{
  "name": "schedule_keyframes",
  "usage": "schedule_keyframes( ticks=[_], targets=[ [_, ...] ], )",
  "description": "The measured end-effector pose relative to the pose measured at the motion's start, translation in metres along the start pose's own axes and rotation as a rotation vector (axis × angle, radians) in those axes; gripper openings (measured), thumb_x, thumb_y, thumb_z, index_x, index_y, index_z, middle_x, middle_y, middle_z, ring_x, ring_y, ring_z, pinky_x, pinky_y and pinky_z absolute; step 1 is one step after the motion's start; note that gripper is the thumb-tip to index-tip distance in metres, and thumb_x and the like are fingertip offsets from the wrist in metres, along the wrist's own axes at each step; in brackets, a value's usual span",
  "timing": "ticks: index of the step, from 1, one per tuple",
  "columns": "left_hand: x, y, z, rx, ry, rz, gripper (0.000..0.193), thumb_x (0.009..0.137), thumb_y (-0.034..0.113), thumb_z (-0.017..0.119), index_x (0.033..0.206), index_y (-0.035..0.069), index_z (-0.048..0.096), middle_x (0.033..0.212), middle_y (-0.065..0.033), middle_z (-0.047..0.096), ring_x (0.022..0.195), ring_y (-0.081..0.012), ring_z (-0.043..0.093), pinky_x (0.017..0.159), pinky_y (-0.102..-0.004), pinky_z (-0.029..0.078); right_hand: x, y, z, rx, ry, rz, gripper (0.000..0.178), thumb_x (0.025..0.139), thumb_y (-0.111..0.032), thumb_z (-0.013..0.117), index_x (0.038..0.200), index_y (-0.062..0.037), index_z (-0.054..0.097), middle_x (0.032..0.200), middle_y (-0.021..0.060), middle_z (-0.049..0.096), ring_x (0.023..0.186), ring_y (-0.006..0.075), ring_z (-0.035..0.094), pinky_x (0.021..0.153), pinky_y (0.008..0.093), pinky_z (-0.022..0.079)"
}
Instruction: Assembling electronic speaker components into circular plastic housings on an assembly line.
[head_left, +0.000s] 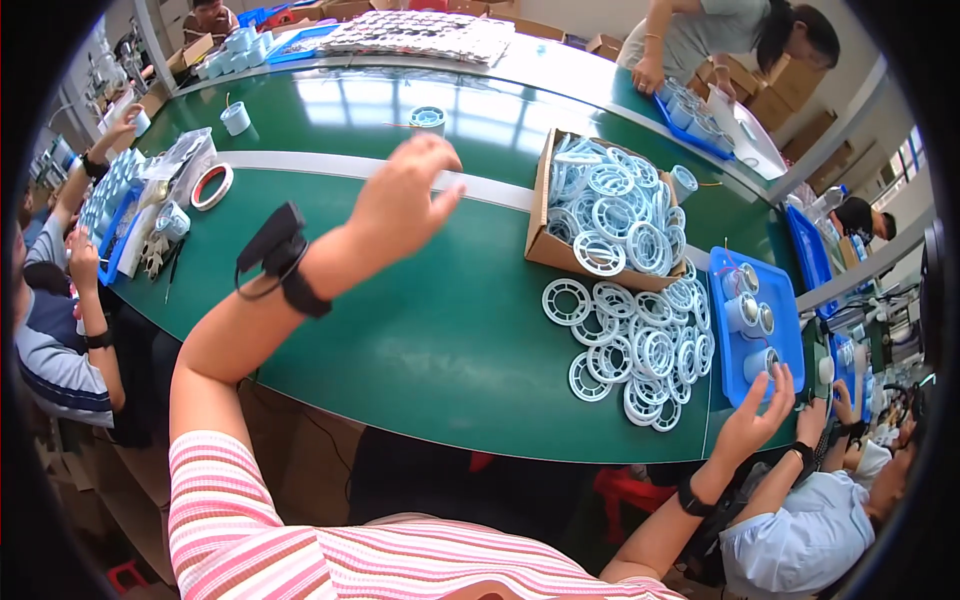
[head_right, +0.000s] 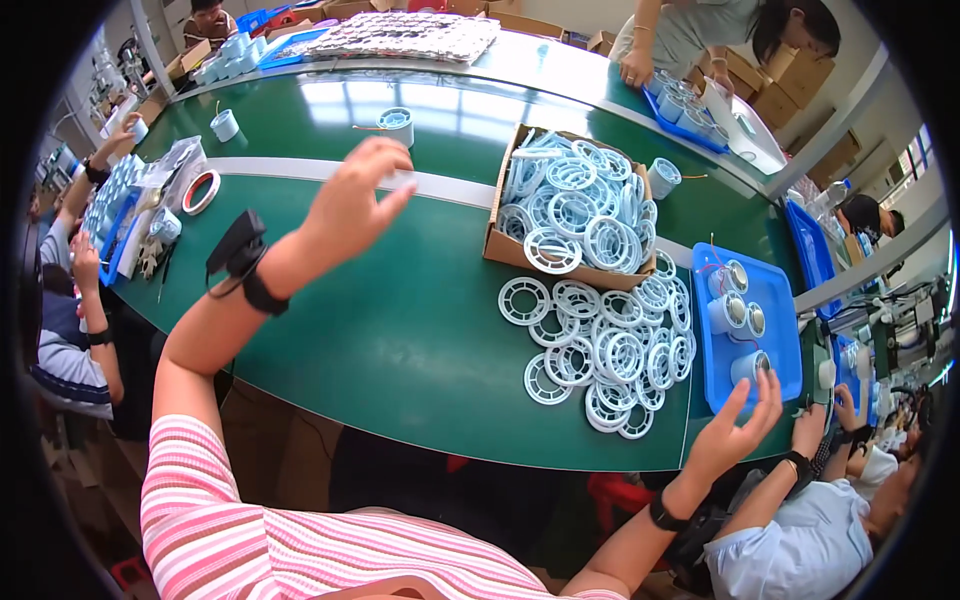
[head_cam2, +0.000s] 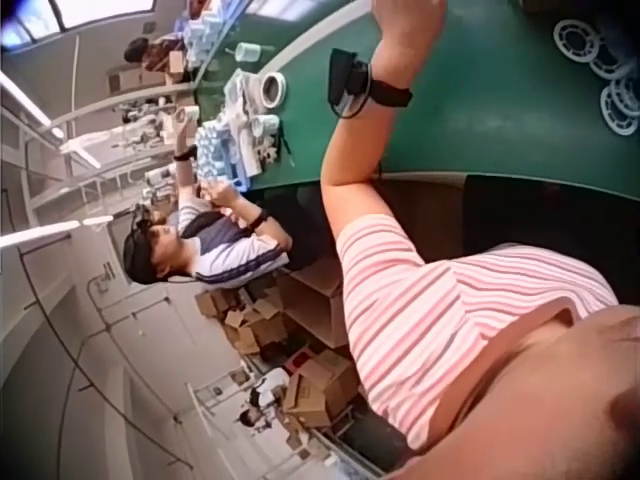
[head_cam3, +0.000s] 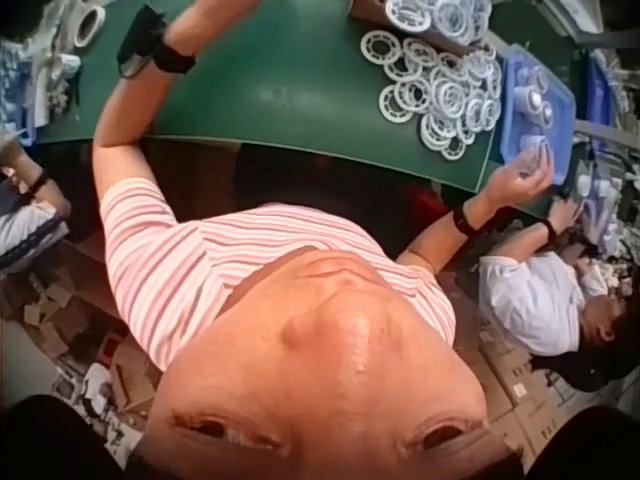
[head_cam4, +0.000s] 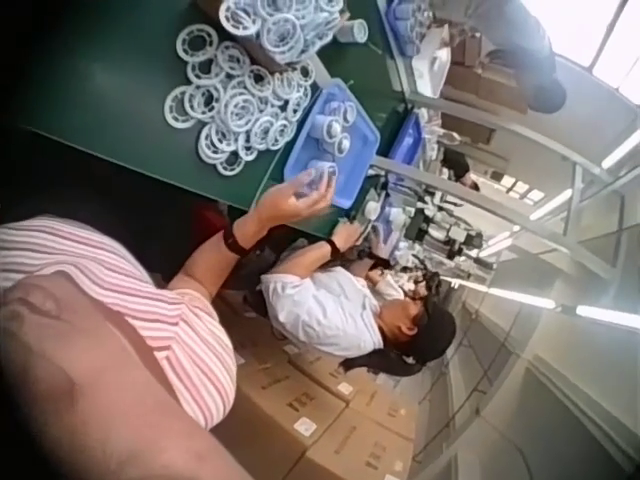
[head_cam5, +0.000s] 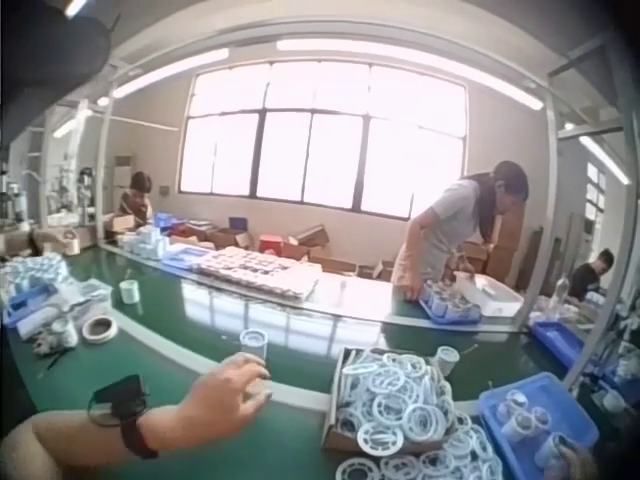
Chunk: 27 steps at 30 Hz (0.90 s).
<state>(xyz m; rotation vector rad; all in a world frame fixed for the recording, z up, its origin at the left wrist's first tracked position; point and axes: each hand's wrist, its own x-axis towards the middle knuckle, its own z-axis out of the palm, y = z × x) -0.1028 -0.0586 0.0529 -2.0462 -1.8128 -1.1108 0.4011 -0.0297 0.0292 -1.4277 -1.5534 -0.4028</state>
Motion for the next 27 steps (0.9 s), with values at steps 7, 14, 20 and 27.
schedule_keyframes(
  ticks=[7,14,20,27],
  targets=[
    [0.035,-0.125,0.048,0.417,0.225,-0.089,0.073,0.088,0.049,0.074,0.139,0.002,0.053,0.126,-0.0207,0.060,0.116,-0.0359,0.061,0.099,-0.0428,0.048,-0.057,-0.129,-0.018,0.672,-0.286,-0.167,0.016,0.096,0.002,0.054,0.106,0.0027,0.067,0.119,0.0183,0.064,0.114,0.0316,0.060,0.102,0.0416,0.046],
    [-0.015,-0.026,0.034,-0.240,0.094,-0.041,0.071,0.078,0.035,0.087,0.132,0.003,0.053,0.122,-0.0174,0.064,0.110,-0.0366,0.063,0.094,-0.0429,0.050,-0.094,-0.167,-0.039,1.054,-0.530,-0.065,0.018,0.088,0.005,0.062,0.105,0.0014,0.066,0.111,0.0184,0.066,0.110,0.0323,0.062,0.097,0.0423,0.050],
    [-0.072,0.055,-0.009,-0.475,-0.332,0.319,0.060,0.074,0.028,0.090,0.116,0.007,0.054,0.116,-0.0111,0.067,0.100,-0.0288,0.066,0.089,-0.0399,0.051,-0.080,-0.196,-0.019,1.004,-0.744,-0.227,0.045,0.078,0.007,0.072,0.122,-0.0002,0.062,0.124,0.0199,0.061,0.116,0.0368,0.060,0.099,0.0442,0.049],
    [-0.072,0.065,-0.004,-0.376,-0.353,0.472,0.051,0.075,0.040,0.087,0.098,0.008,0.055,0.097,-0.0044,0.066,0.085,-0.0218,0.065,0.084,-0.0387,0.051,-0.080,-0.223,0.012,0.972,-0.922,-0.271,0.069,0.074,0.002,0.079,0.138,-0.0041,0.056,0.143,0.0187,0.051,0.131,0.0372,0.050,0.107,0.0449,0.043]
  ],
)
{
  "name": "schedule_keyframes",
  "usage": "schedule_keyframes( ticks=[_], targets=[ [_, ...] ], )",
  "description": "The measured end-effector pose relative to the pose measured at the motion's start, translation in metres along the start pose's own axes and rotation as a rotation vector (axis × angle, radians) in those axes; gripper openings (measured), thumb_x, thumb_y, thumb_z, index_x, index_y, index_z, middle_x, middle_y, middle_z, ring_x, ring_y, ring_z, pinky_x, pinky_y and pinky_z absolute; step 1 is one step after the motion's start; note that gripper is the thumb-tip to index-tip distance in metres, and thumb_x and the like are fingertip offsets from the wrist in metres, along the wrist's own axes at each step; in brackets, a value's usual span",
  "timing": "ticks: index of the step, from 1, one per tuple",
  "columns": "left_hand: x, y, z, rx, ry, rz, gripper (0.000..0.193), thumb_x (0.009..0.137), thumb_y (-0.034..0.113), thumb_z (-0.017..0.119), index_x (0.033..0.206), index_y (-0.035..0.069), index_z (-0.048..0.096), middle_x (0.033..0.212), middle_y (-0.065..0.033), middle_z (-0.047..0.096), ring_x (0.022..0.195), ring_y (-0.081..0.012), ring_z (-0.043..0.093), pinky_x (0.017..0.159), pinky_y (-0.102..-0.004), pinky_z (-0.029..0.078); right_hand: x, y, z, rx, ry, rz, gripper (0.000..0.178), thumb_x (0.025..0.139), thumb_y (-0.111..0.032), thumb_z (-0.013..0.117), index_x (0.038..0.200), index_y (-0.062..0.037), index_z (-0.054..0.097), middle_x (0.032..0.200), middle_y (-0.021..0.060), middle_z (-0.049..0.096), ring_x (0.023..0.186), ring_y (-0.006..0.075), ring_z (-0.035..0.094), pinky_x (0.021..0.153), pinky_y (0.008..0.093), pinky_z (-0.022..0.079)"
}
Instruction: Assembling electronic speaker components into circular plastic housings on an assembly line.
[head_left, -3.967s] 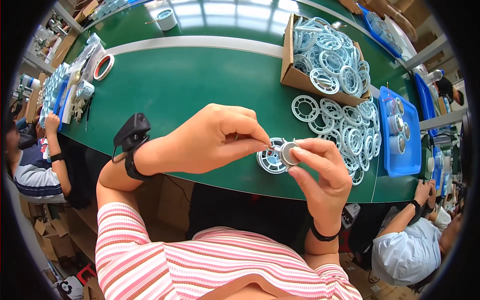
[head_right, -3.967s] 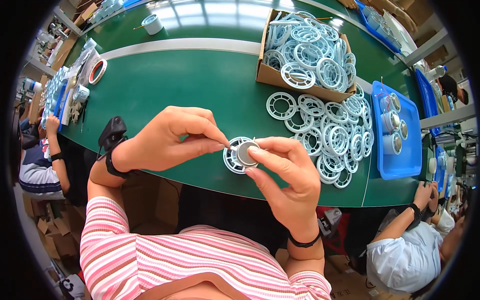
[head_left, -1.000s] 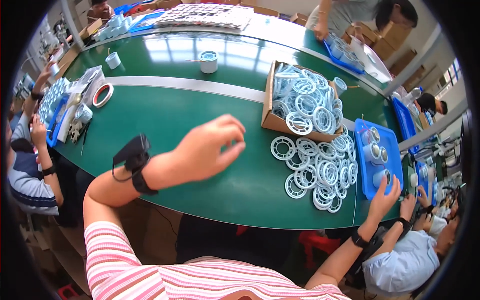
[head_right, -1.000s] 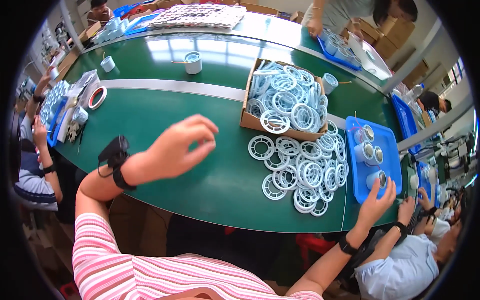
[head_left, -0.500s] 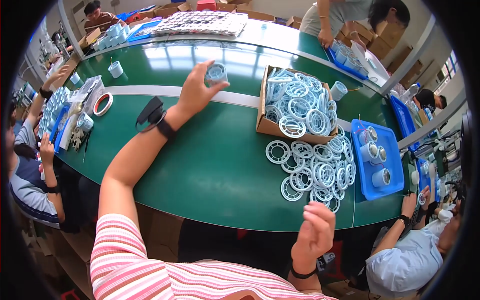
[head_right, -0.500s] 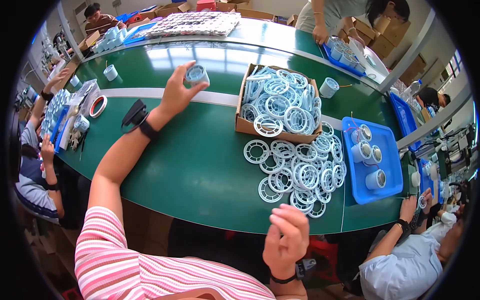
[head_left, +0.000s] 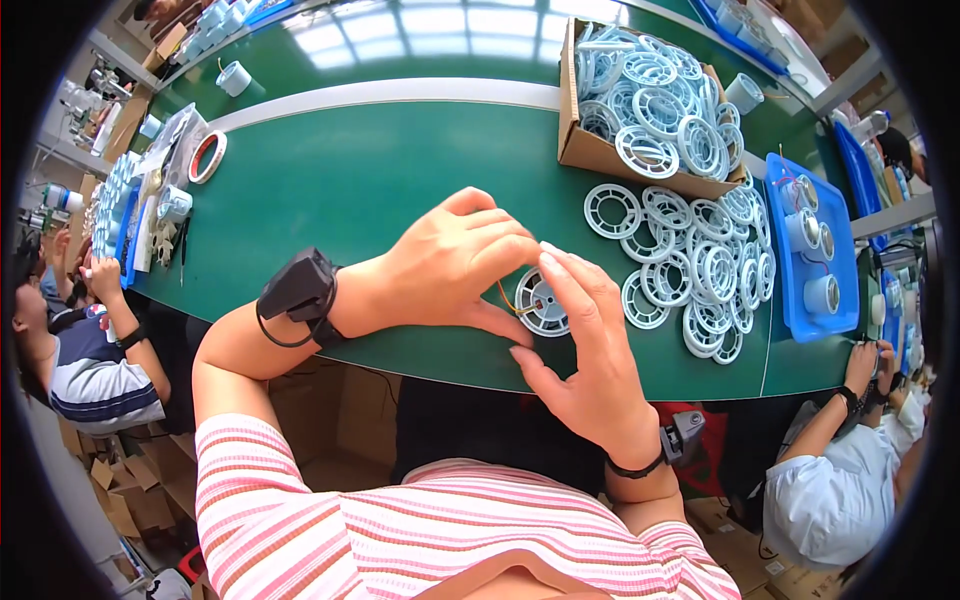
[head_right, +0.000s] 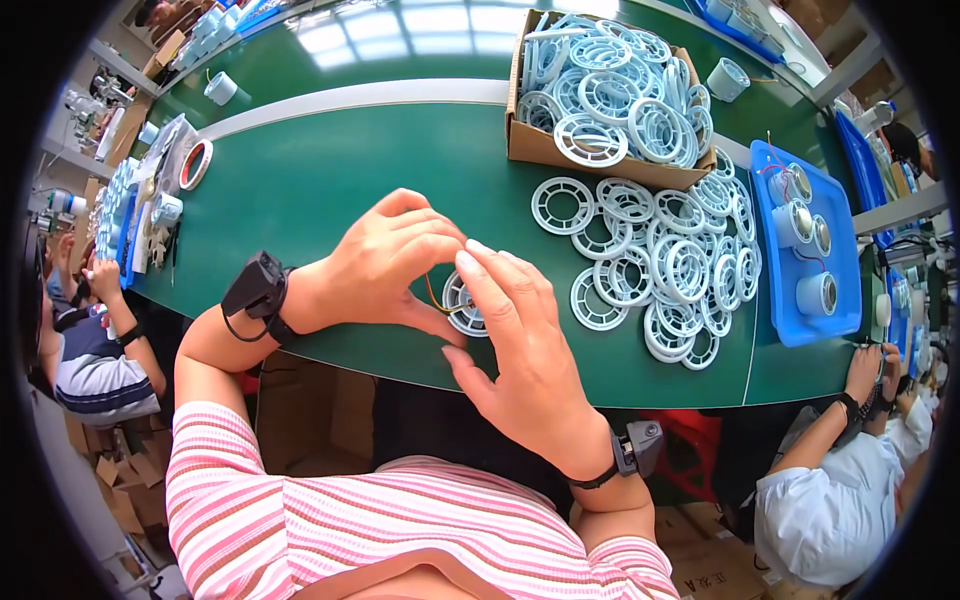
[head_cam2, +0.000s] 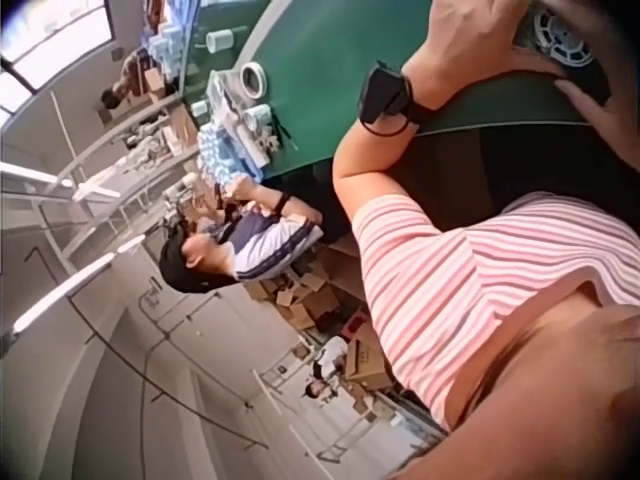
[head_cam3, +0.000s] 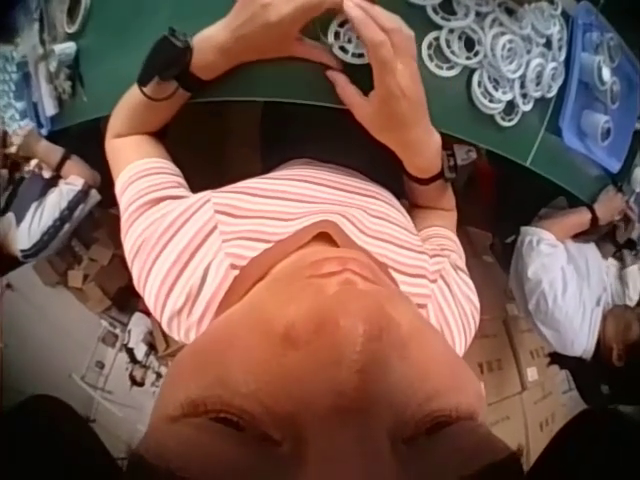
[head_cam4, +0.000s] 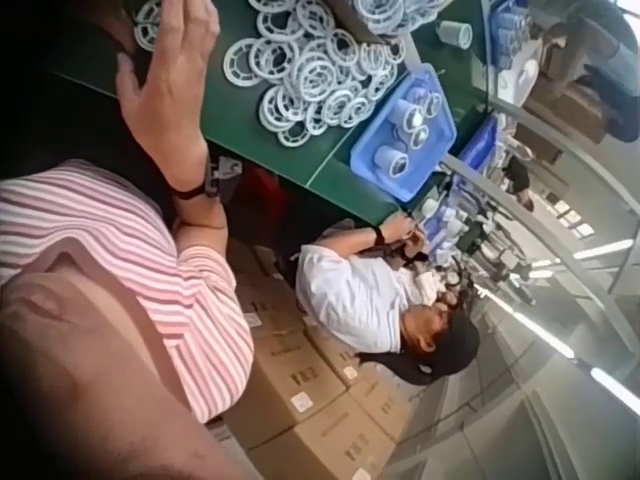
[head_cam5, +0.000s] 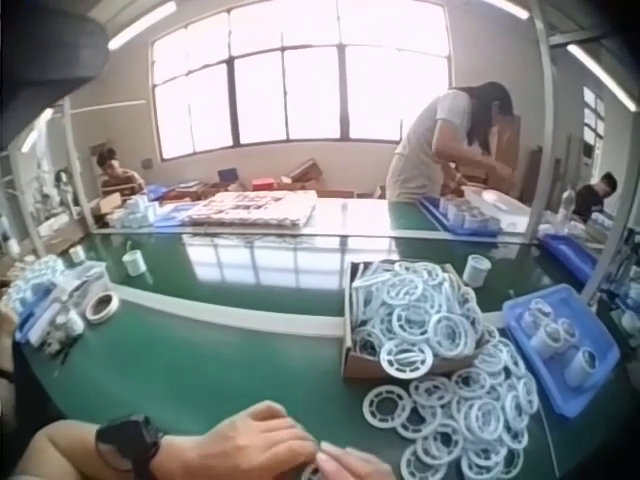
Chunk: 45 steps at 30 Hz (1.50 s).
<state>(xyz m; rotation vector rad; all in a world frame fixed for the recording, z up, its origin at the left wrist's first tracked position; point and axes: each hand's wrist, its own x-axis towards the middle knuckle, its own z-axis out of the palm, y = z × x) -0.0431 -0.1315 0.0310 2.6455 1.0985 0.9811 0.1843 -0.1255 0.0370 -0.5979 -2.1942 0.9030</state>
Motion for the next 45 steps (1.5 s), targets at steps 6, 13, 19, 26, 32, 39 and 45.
schedule_keyframes(
  ticks=[6,13,19,26,32,39,45],
  targets=[
    [-0.012,-0.007,-0.014,0.231,-0.136,0.192,0.037,0.086,0.039,0.076,0.080,0.012,0.052,0.072,-0.0002,0.053,0.069,-0.0171,0.059,0.078,-0.0368,0.050,-0.004,0.011,0.010,-0.054,0.008,-0.018,0.071,0.074,0.000,0.081,0.140,-0.0049,0.056,0.143,0.0169,0.051,0.130,0.0363,0.051,0.106,0.0441,0.044],
    [-0.015,-0.003,0.002,0.241,-0.298,0.174,0.030,0.094,0.035,0.067,0.081,0.013,0.053,0.073,-0.0029,0.051,0.069,-0.0201,0.058,0.072,-0.0366,0.048,-0.002,0.018,0.012,-0.090,0.095,-0.041,0.070,0.077,0.002,0.080,0.141,-0.0046,0.054,0.141,0.0168,0.053,0.128,0.0364,0.052,0.104,0.0420,0.047],
    [-0.005,-0.023,-0.028,0.131,-0.143,0.096,0.025,0.097,0.033,0.063,0.090,0.008,0.063,0.081,-0.0067,0.057,0.073,-0.0249,0.059,0.072,-0.0364,0.048,-0.016,0.010,0.011,-0.109,0.194,0.068,0.084,0.077,0.003,0.079,0.151,-0.0021,0.038,0.149,0.0206,0.040,0.129,0.0342,0.052,0.103,0.0411,0.049],
    [0.014,-0.134,-0.065,0.168,0.260,-0.556,0.039,0.103,0.036,0.056,0.107,-0.002,0.064,0.097,-0.0171,0.064,0.092,-0.0355,0.061,0.084,-0.0413,0.050,-0.041,0.014,0.004,0.031,0.203,0.180,0.086,0.078,0.008,0.071,0.152,0.0008,0.030,0.150,0.0219,0.033,0.124,0.0307,0.054,0.099,0.0398,0.051],
    [0.013,-0.312,-0.073,0.381,0.303,-0.671,0.039,0.105,0.030,0.051,0.124,-0.001,0.064,0.116,-0.0234,0.066,0.111,-0.0376,0.062,0.097,-0.0443,0.048,-0.047,0.018,0.015,0.021,0.300,0.059,0.077,0.077,0.010,0.064,0.147,0.0006,0.035,0.146,0.0220,0.036,0.114,0.0268,0.058,0.091,0.0363,0.053],
    [0.099,-0.381,-0.082,0.558,0.083,-1.066,0.047,0.094,0.021,0.050,0.137,0.005,0.059,0.135,-0.0236,0.060,0.124,-0.0430,0.058,0.105,-0.0478,0.048,-0.043,0.003,0.011,-0.053,0.369,0.189,0.052,0.081,0.008,0.065,0.131,0.0026,0.052,0.124,0.0216,0.059,0.107,0.0343,0.062,0.094,0.0415,0.051],
    [0.119,-0.418,-0.094,0.640,-0.098,-1.198,0.046,0.097,0.020,0.041,0.139,0.012,0.057,0.135,-0.0185,0.063,0.124,-0.0386,0.061,0.100,-0.0503,0.050,-0.038,0.007,0.007,-0.092,0.352,0.223,0.045,0.082,0.008,0.067,0.126,0.0029,0.057,0.117,0.0207,0.066,0.104,0.0370,0.064,0.095,0.0430,0.051]
  ],
)
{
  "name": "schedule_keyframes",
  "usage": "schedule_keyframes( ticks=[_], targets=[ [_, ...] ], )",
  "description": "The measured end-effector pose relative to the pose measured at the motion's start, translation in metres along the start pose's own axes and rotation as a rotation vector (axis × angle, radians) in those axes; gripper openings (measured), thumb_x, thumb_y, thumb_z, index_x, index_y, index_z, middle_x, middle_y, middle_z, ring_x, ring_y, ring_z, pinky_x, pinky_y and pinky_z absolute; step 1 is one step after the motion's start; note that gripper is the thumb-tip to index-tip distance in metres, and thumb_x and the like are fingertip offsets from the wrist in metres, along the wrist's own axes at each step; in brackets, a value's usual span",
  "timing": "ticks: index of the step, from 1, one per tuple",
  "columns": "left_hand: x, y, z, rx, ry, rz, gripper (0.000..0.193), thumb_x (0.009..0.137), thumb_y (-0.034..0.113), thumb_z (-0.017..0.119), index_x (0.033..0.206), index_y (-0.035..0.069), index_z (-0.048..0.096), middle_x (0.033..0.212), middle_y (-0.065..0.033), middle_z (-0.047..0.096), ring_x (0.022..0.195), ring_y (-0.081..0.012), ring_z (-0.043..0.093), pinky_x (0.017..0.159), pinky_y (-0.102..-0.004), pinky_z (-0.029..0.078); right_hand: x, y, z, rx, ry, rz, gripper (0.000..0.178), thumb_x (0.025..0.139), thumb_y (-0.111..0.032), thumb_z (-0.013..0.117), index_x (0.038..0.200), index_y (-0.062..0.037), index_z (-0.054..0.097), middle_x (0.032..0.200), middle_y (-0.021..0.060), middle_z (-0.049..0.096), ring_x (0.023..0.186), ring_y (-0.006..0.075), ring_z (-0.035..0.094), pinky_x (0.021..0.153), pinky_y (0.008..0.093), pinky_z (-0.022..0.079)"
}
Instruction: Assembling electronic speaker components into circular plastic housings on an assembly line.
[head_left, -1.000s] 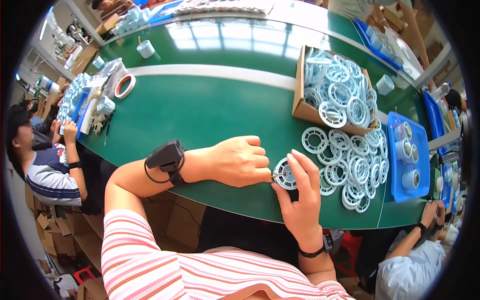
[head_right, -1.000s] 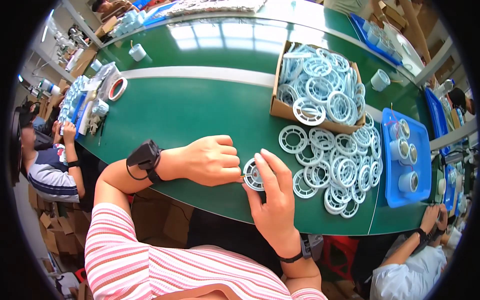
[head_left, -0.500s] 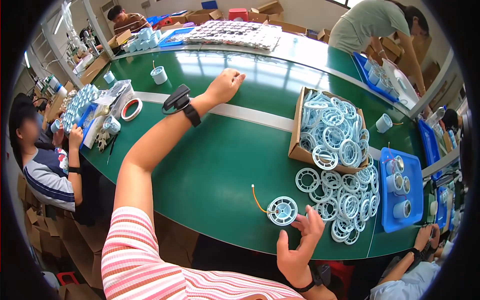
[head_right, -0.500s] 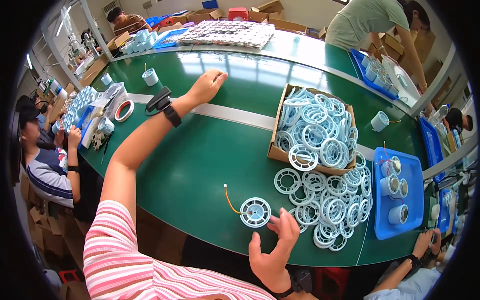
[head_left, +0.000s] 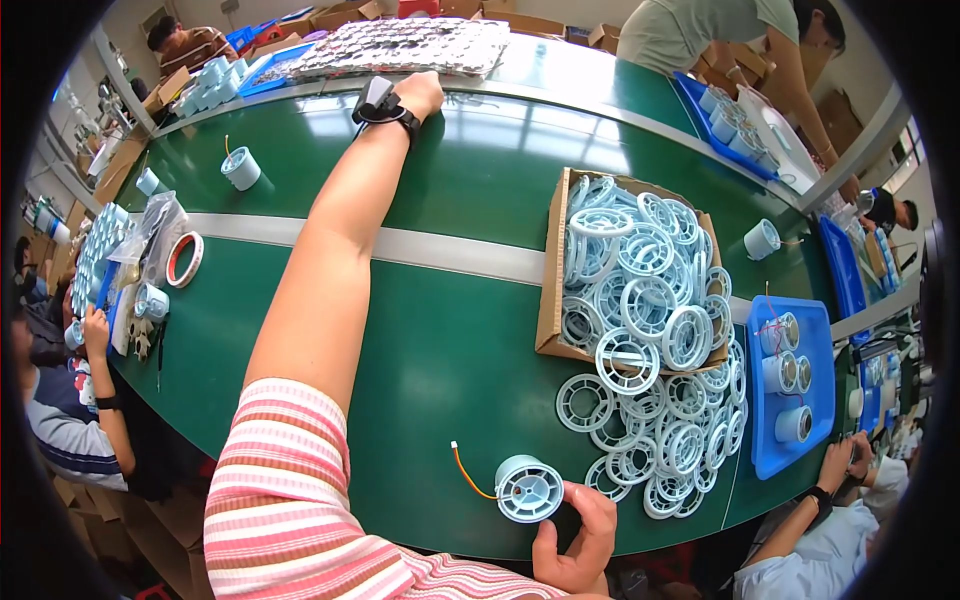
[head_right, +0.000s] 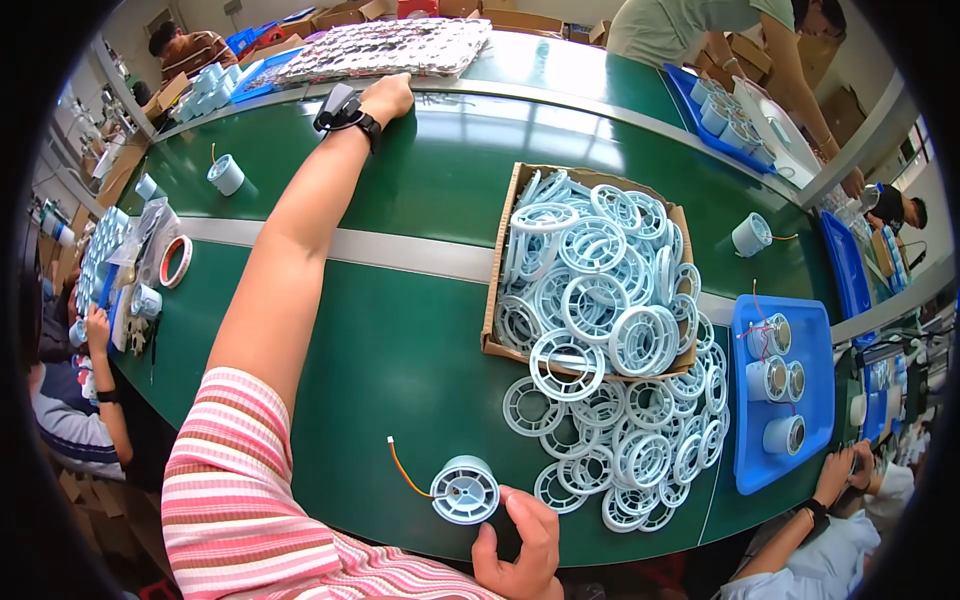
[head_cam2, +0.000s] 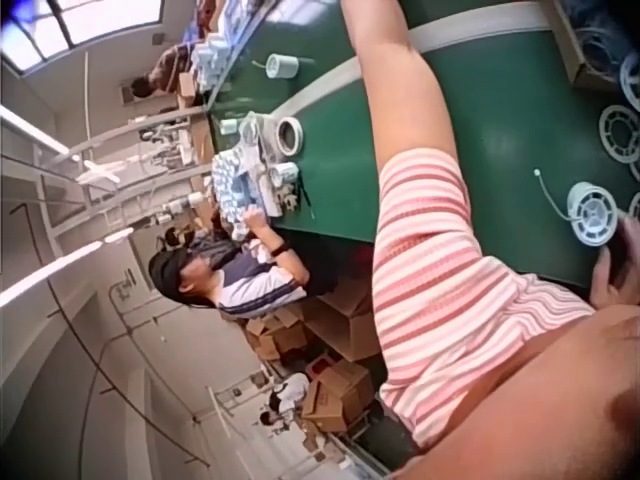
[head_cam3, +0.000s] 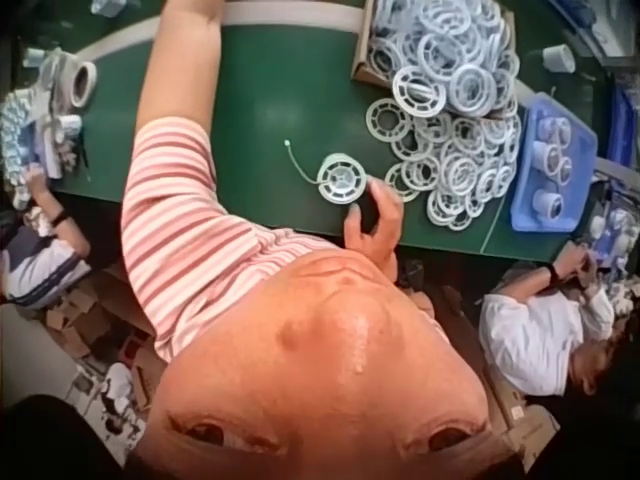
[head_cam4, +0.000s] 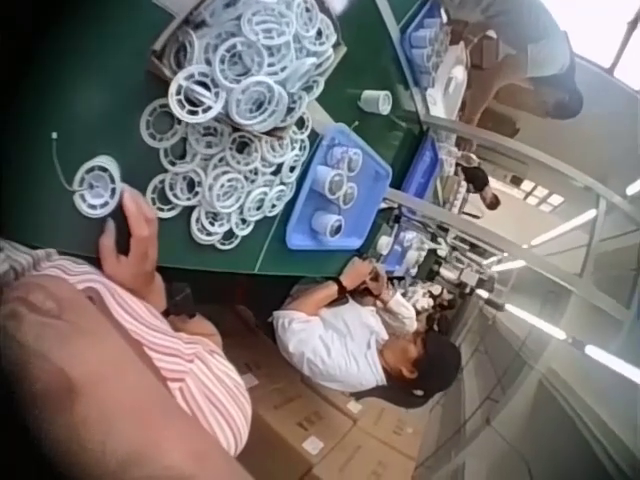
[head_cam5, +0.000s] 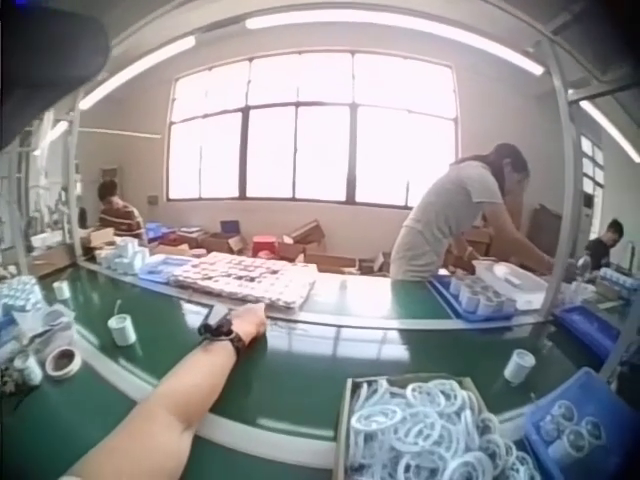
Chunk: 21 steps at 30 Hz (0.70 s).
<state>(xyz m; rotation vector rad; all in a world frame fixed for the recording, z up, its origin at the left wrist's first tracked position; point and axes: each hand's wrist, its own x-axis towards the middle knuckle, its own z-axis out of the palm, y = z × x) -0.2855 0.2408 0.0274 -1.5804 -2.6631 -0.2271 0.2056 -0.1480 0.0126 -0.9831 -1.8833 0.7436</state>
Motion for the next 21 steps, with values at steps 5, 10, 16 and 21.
schedule_keyframes(
  ticks=[5,10,16,21],
  targets=[
    [0.006,0.008,0.023,0.027,0.211,-0.092,0.049,0.096,0.017,0.040,0.142,0.004,0.052,0.125,-0.0216,0.068,0.113,-0.0398,0.067,0.094,-0.0511,0.054,-0.001,0.007,-0.001,0.033,-0.098,-0.085,0.055,0.077,0.009,0.066,0.129,0.0009,0.054,0.119,0.0204,0.062,0.100,0.0319,0.064,0.089,0.0391,0.054],
    [0.019,0.003,0.030,0.015,0.265,-0.088,0.053,0.096,0.015,0.040,0.146,-0.001,0.045,0.116,-0.0232,0.071,0.106,-0.0404,0.070,0.090,-0.0496,0.055,0.005,-0.006,0.001,0.080,-0.079,-0.020,0.041,0.081,0.010,0.068,0.121,0.0010,0.061,0.113,0.0201,0.067,0.098,0.0357,0.066,0.089,0.0415,0.053],
    [0.012,0.015,0.030,0.041,0.227,-0.061,0.064,0.098,0.024,0.042,0.159,0.013,0.030,0.120,-0.0226,0.070,0.109,-0.0372,0.070,0.091,-0.0471,0.055,0.006,-0.004,0.000,0.089,-0.058,-0.023,0.035,0.082,0.011,0.067,0.116,0.0014,0.064,0.109,0.0197,0.067,0.095,0.0350,0.066,0.086,0.0421,0.054],
    [0.012,0.027,0.019,-0.029,0.242,-0.123,0.086,0.092,0.062,0.055,0.162,0.023,0.025,0.143,-0.0238,0.055,0.128,-0.0377,0.058,0.102,-0.0490,0.048,0.002,0.007,0.000,0.064,-0.084,-0.101,0.043,0.076,0.011,0.067,0.117,0.0005,0.063,0.106,0.0169,0.068,0.094,0.0311,0.067,0.086,0.0404,0.055]
  ],
)
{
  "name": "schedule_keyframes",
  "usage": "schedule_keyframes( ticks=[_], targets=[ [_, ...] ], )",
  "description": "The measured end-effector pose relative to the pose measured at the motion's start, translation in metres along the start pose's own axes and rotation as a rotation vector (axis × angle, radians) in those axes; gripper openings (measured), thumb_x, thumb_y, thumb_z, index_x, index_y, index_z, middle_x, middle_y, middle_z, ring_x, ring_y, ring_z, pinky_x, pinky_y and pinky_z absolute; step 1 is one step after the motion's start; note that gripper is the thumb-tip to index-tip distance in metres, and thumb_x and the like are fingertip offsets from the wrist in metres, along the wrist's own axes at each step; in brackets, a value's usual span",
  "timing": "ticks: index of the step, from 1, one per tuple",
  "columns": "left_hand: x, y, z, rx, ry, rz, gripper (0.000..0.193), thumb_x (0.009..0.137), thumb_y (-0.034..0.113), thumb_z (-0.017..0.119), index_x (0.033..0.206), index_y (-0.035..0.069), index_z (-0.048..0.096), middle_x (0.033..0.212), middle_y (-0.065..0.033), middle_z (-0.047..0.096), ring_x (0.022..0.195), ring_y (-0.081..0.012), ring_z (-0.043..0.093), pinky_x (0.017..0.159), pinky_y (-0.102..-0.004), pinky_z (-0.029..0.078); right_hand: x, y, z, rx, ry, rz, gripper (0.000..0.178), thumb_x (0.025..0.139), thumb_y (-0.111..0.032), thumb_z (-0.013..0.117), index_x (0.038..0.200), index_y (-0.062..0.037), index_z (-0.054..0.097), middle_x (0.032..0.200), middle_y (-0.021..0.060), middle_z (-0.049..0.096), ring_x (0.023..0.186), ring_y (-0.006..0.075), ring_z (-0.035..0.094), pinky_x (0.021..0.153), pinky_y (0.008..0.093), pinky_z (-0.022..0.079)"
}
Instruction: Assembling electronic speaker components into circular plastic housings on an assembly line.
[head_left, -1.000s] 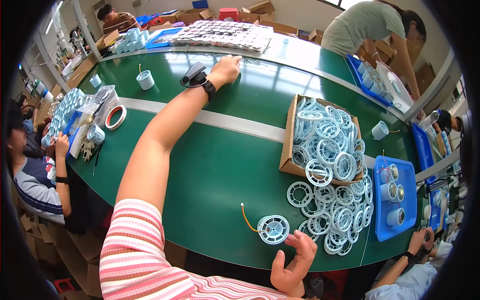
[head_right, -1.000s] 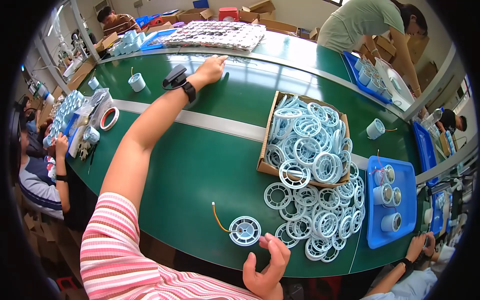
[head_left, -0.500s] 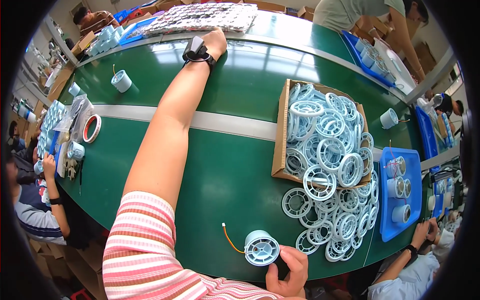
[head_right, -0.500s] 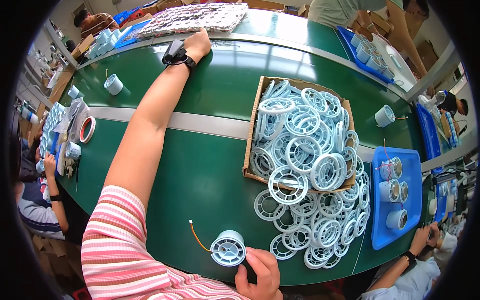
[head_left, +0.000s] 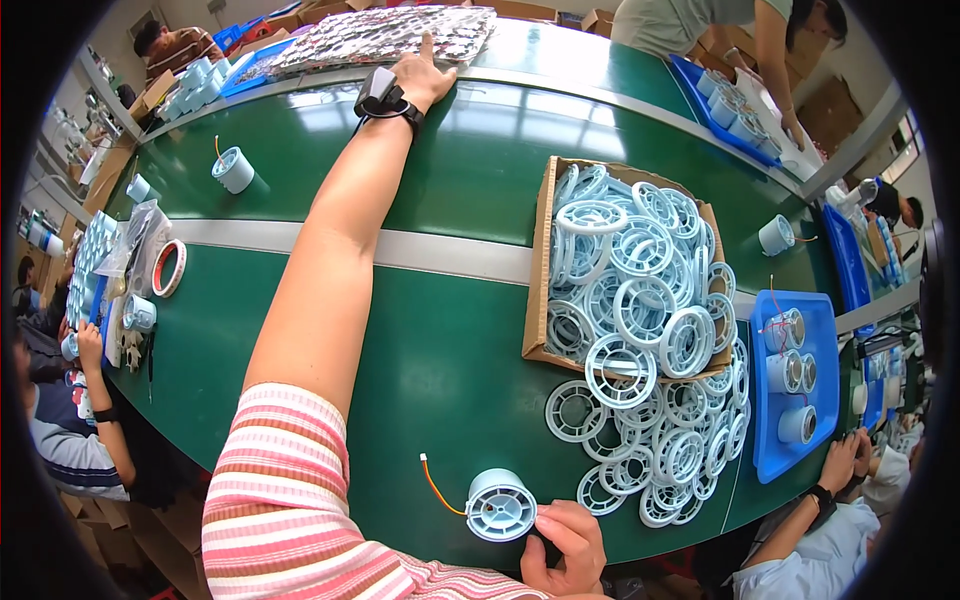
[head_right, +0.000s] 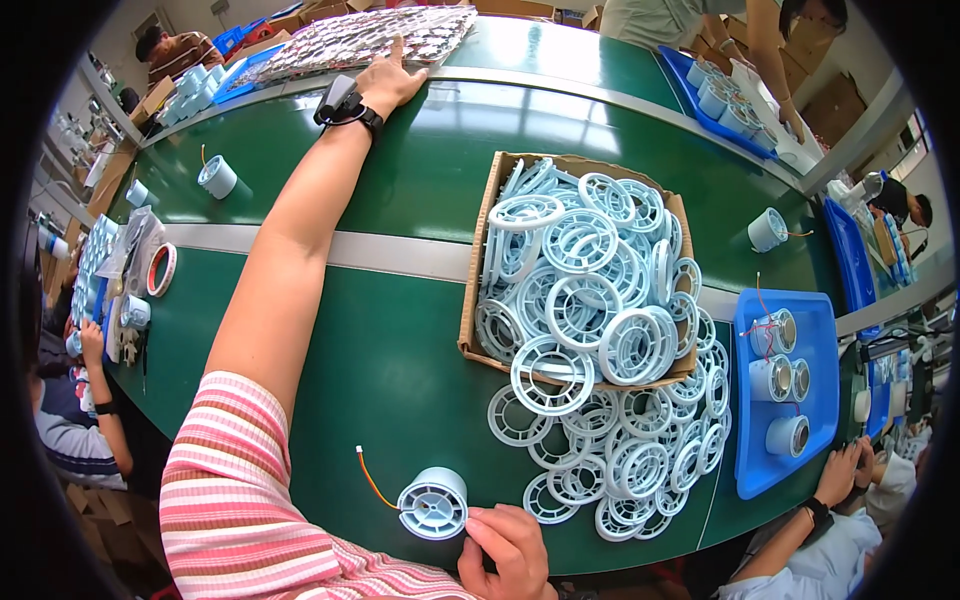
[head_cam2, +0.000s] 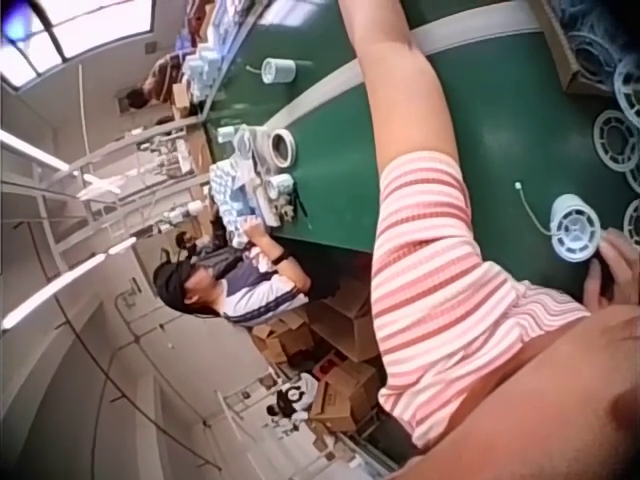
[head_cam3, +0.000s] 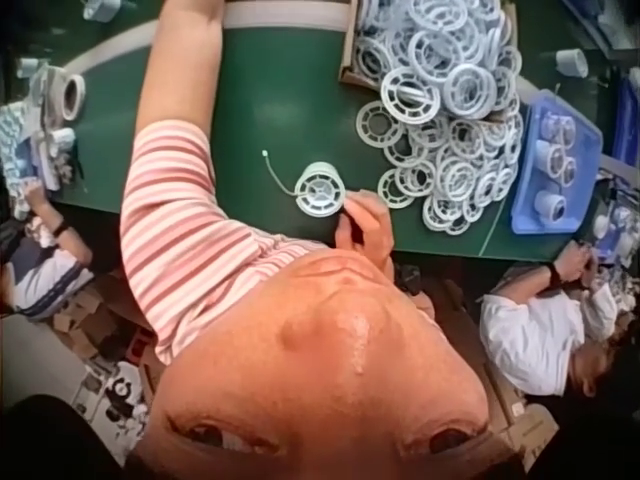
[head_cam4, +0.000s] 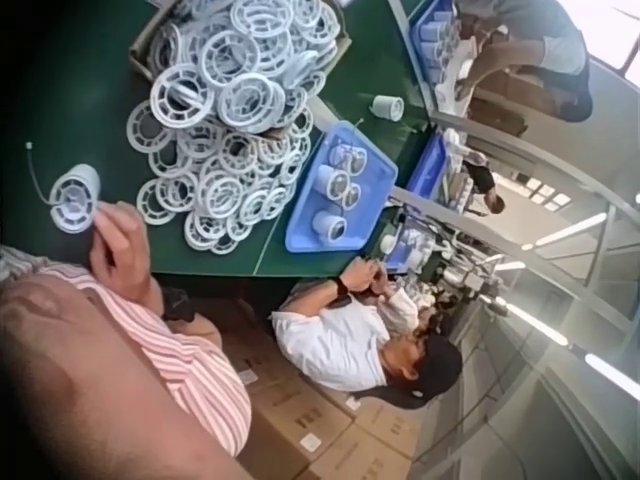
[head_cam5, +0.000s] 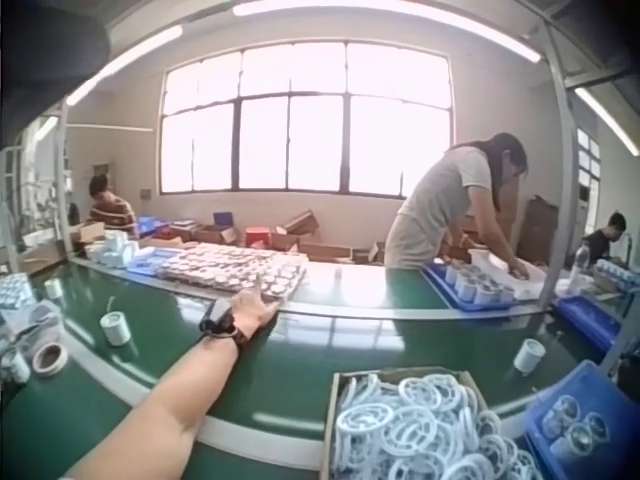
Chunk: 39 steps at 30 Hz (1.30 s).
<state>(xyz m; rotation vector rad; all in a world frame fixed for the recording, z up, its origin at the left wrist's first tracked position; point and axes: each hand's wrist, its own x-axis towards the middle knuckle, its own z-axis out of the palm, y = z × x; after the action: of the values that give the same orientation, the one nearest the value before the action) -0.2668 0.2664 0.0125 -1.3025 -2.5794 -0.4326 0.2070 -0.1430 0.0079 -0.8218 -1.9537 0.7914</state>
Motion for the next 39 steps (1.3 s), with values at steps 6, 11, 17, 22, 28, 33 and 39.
schedule_keyframes(
  ticks=[6,11,17,22,28,33,39],
  targets=[
    [0.011,0.007,0.007,0.097,0.213,0.061,0.110,0.077,0.085,0.058,0.161,0.019,0.028,0.153,-0.0269,0.041,0.145,-0.0435,0.033,0.113,-0.0556,0.034,0.010,-0.007,0.003,0.104,0.049,0.006,0.025,0.086,0.009,0.066,0.109,0.0027,0.066,0.102,0.0191,0.069,0.089,0.0334,0.067,0.083,0.0444,0.056],
    [0.054,0.032,0.013,0.051,0.073,-0.017,0.100,0.083,0.080,0.054,0.155,0.012,0.038,0.149,-0.0327,0.044,0.147,-0.0486,0.026,0.119,-0.0534,0.024,0.009,-0.004,0.001,0.065,0.062,0.007,0.021,0.087,0.006,0.065,0.108,0.0033,0.066,0.097,0.0181,0.069,0.085,0.0334,0.067,0.081,0.0453,0.056],
    [0.101,0.010,0.014,0.176,-0.057,0.068,0.063,0.094,0.056,0.054,0.135,0.009,0.062,0.139,-0.0207,0.061,0.130,-0.0364,0.058,0.115,-0.0503,0.030,0.007,0.003,-0.006,0.080,-0.043,0.043,0.034,0.076,0.010,0.066,0.108,-0.0001,0.067,0.100,0.0137,0.070,0.088,0.0293,0.068,0.084,0.0424,0.056],
    [0.152,-0.012,0.035,0.148,-0.078,0.061,0.047,0.096,0.044,0.057,0.127,0.011,0.070,0.140,-0.0183,0.061,0.128,-0.0352,0.060,0.109,-0.0484,0.043,0.009,-0.006,-0.003,0.064,-0.063,0.088,0.039,0.070,0.014,0.066,0.106,-0.0032,0.068,0.098,0.0096,0.072,0.088,0.0247,0.070,0.087,0.0412,0.056],
    [0.147,0.010,0.039,0.106,0.007,0.106,0.039,0.097,0.033,0.052,0.125,0.011,0.070,0.135,-0.0189,0.064,0.124,-0.0363,0.062,0.104,-0.0493,0.048,0.008,-0.001,0.003,0.056,0.027,-0.055,0.014,0.090,0.000,0.066,0.103,0.0038,0.068,0.094,0.0186,0.068,0.084,0.0342,0.068,0.079,0.0459,0.056],
    [0.133,-0.004,0.036,0.115,0.078,0.113,0.035,0.099,0.024,0.048,0.123,0.011,0.070,0.130,-0.0193,0.066,0.122,-0.0372,0.064,0.101,-0.0500,0.052,0.006,0.001,0.003,0.061,0.005,-0.051,0.014,0.088,0.000,0.067,0.102,0.0050,0.068,0.094,0.0197,0.068,0.084,0.0344,0.068,0.080,0.0464,0.056],
    [0.119,-0.014,0.028,0.064,0.163,0.162,0.033,0.101,0.019,0.043,0.120,0.004,0.066,0.125,-0.0253,0.067,0.114,-0.0405,0.067,0.097,-0.0512,0.054,0.014,-0.001,-0.002,0.133,-0.016,-0.081,0.021,0.082,-0.003,0.071,0.101,0.0060,0.068,0.095,0.0212,0.067,0.086,0.0360,0.068,0.082,0.0495,0.055]
  ],
)
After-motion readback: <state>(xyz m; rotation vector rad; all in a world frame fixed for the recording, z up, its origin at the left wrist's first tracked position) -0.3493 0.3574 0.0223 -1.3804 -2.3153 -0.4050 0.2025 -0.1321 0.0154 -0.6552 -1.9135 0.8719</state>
